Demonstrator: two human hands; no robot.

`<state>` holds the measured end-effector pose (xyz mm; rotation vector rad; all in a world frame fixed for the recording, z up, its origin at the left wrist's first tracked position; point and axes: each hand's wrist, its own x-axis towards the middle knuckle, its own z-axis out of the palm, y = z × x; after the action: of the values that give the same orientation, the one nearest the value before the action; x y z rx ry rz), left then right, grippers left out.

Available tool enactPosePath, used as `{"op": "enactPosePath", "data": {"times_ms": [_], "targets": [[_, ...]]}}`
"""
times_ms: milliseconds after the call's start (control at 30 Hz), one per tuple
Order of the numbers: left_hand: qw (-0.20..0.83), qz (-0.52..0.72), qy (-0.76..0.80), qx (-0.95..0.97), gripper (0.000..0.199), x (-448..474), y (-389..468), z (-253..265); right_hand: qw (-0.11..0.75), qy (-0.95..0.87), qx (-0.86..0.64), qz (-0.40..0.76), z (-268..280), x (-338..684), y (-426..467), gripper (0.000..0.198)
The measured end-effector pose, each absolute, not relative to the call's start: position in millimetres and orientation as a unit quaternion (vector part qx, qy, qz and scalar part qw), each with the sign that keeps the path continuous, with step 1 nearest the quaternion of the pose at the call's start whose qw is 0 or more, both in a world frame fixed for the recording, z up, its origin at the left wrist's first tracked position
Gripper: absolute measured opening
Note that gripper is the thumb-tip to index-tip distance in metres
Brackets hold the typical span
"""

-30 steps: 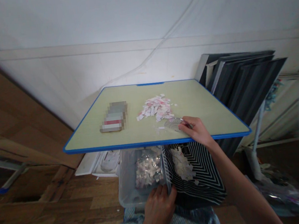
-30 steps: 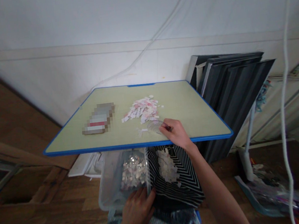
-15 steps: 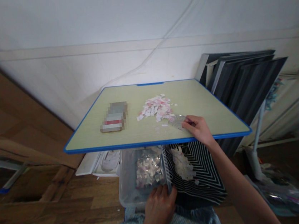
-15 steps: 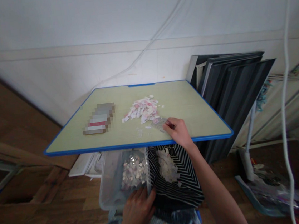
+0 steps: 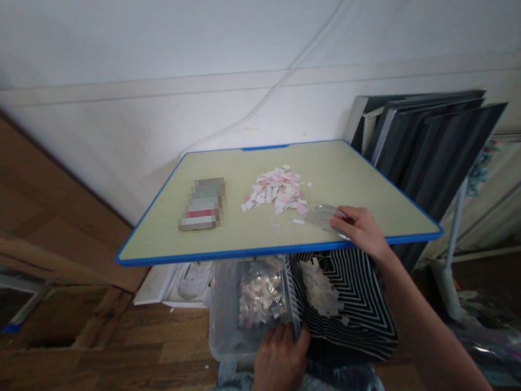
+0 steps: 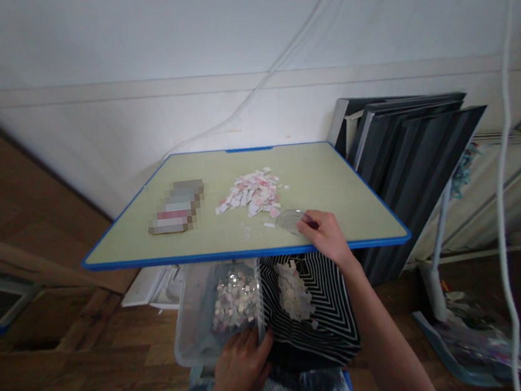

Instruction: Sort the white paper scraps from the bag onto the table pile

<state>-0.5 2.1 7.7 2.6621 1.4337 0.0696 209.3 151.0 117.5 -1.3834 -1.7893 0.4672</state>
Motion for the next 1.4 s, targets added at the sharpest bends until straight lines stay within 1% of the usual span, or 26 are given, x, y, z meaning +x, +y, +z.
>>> {"op": "enactPosePath", "data": {"times_ms": [167, 333, 467, 633, 767, 933, 1067, 1200, 1333, 1400], "targets": [[0.053, 0.027, 0.476, 0.877, 0.040, -0.6, 2.2, 6.5, 0.436, -0.676, -0.575, 0.152, 111.1, 221.3, 148.6, 0.025], [0.053, 0.018, 0.475, 0.878, 0.038, -0.3, 2.4, 8.1, 0.457, -0.671, -0.580, 0.069, 113.0, 209.5, 147.2, 0.024], [0.057, 0.016, 0.474, 0.878, 0.039, -0.1, 2.3, 8.0, 0.431, -0.722, -0.534, 0.081, 116.9, 201.9, 147.8, 0.024], [0.058, 0.017, 0.473, 0.879, 0.038, 0.3, 1.9, 6.6, 0.426, -0.720, -0.542, 0.071, 115.0, 205.9, 147.5, 0.025], [0.057, 0.021, 0.476, 0.877, 0.037, 0.1, 1.6, 6.4, 0.400, -0.749, -0.520, 0.092, 114.9, 208.3, 144.7, 0.026], [0.062, 0.018, 0.472, 0.879, 0.038, -0.3, 1.1, 7.7, 0.431, -0.733, -0.521, 0.080, 113.6, 209.8, 143.6, 0.027], [0.063, 0.012, 0.476, 0.877, 0.041, -0.1, 1.0, 7.1, 0.415, -0.741, -0.524, 0.068, 112.8, 209.3, 144.3, 0.027], [0.064, 0.010, 0.477, 0.876, 0.041, 0.1, 2.1, 8.4, 0.388, -0.774, -0.493, 0.085, 114.6, 205.7, 144.0, 0.026], [0.065, 0.006, 0.476, 0.877, 0.038, 0.4, 3.3, 10.4, 0.406, -0.754, -0.513, 0.057, 114.2, 204.1, 144.2, 0.026], [0.066, 0.007, 0.475, 0.878, 0.037, 0.4, 3.3, 9.9, 0.399, -0.753, -0.521, 0.046, 113.4, 203.5, 145.1, 0.027]]}}
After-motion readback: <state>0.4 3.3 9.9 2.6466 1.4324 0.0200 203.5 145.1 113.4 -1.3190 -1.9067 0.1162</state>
